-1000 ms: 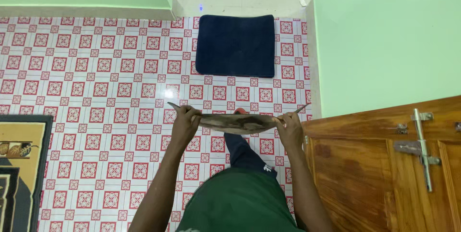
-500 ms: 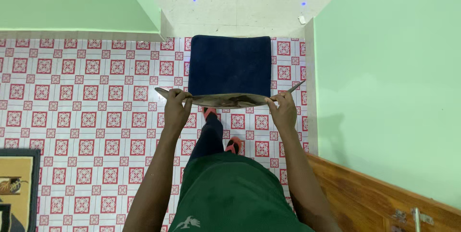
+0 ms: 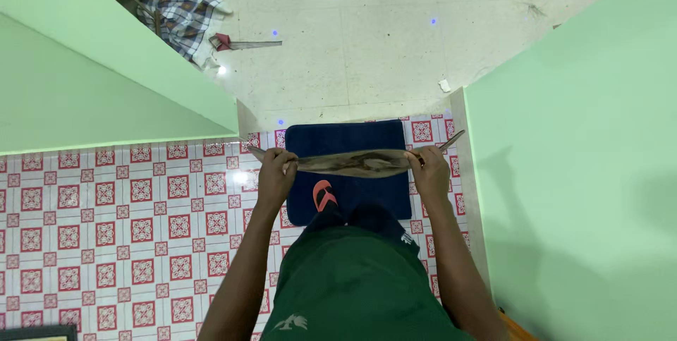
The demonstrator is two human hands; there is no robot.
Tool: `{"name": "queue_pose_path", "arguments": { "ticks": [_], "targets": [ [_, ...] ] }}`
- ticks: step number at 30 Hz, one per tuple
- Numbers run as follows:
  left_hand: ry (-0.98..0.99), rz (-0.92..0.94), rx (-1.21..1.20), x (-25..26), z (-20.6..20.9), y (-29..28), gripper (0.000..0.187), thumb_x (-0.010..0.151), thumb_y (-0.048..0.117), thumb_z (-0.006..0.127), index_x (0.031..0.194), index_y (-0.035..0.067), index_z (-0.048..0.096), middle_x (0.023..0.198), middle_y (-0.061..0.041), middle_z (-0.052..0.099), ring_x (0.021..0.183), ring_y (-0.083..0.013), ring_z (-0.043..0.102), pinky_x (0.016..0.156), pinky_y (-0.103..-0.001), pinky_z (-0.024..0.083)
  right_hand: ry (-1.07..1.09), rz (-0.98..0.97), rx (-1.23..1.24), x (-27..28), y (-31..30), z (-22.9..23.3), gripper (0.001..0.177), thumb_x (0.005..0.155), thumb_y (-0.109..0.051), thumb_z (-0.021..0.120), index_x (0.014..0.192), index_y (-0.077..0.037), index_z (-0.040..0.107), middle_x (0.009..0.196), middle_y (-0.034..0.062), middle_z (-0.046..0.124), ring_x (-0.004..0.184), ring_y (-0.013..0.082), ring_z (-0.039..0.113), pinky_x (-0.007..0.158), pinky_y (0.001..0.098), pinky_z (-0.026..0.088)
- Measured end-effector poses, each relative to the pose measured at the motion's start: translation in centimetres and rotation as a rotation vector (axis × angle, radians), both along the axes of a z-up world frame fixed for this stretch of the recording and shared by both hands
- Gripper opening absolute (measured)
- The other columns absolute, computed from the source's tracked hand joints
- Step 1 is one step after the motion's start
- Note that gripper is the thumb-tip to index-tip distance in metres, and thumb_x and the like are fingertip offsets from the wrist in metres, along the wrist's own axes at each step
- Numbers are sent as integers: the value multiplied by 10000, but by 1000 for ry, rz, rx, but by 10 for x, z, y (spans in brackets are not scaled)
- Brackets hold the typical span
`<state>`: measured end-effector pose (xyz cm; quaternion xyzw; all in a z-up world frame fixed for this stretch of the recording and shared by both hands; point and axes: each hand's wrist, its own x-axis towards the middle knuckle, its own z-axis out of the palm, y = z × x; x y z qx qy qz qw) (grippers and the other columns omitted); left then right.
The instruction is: The person places a blue mat on the tiled floor, then picks up two different patterned mats one by one, carries each to a staircase to shake it, and returns them to their positions in the hallway.
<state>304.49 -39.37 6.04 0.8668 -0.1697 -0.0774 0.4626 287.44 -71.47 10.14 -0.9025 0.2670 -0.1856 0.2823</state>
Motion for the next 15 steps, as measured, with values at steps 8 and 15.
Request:
{"name": "queue_pose_path", "arguments": {
  "ticks": [8, 15],
  "targets": [
    [-93, -83, -25, 166, 9, -78, 115, 893, 86, 706, 998, 44, 725, 1133, -126, 662, 1055, -307, 664, 854, -397, 552, -135, -18, 93, 147, -65, -6, 128, 953, -128, 729, 1046, -44, 752, 959, 140, 687, 807, 275, 690, 719, 369, 557],
    [-62, -100, 36, 331, 6, -163, 113, 880, 75, 704, 986, 45, 726, 1061, -105, 682, 1003, -289, 680, 878, -389, 539, -133, 1, 152, 319, -156, -23, 120, 948, -125, 728, 1025, -34, 741, 973, 141, 690, 806, 252, 698, 703, 348, 563]
  ]
}}
